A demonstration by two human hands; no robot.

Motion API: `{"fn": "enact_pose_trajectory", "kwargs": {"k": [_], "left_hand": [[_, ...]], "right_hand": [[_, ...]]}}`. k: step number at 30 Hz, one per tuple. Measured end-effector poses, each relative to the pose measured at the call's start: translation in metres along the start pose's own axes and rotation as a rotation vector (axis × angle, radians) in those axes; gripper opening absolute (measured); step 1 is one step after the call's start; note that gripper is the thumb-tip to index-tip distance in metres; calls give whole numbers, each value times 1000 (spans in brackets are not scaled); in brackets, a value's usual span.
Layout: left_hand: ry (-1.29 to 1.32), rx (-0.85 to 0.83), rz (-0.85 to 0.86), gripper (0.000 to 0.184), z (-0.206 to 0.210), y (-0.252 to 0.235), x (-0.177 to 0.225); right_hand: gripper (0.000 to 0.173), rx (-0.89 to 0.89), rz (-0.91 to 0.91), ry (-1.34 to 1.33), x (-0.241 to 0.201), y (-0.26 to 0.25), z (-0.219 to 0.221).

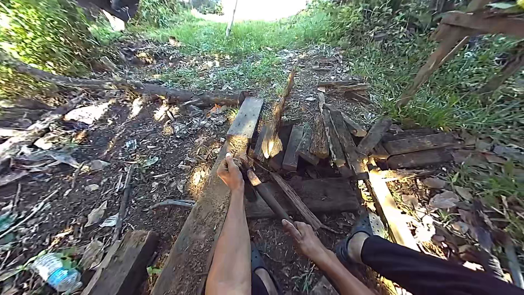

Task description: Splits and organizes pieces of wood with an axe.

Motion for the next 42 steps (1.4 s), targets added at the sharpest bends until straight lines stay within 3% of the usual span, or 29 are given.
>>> {"fn": "enact_pose_trajectory", "kwargs": {"k": [8,15,28,35,39,42], "left_hand": [[54,-207,-94,48,-8,-10,-9],[-13,44,-53,56,3,18,12],[76,-74,-107,55,-8,26,5],[41,-127,-2,50,6,35,30],[-33,-184,-106,62,6,3,29],[52,-100,-176,70,-20,-40,63]], "right_hand": [[82,-27,-8,-25,3,-4,-17],[82,8,-27,30,8,-7,-21],[74,-48,-56,-59,13,-9,-34],[74,-15,-41,-95,25,-10,-30],[73,8,10,-224,-8,12,-28],[73,44,-3,-287,-40,34,-40]]}}
Point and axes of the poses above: each hand's wrist, its own y-axis away from the middle knuckle, its own z-axis out of the palm, x = y × z, the point moved 2 cm from there along -y, towards the middle knuckle, and after that the axes turned 2 degrees about -z, right-handed, at the moved point
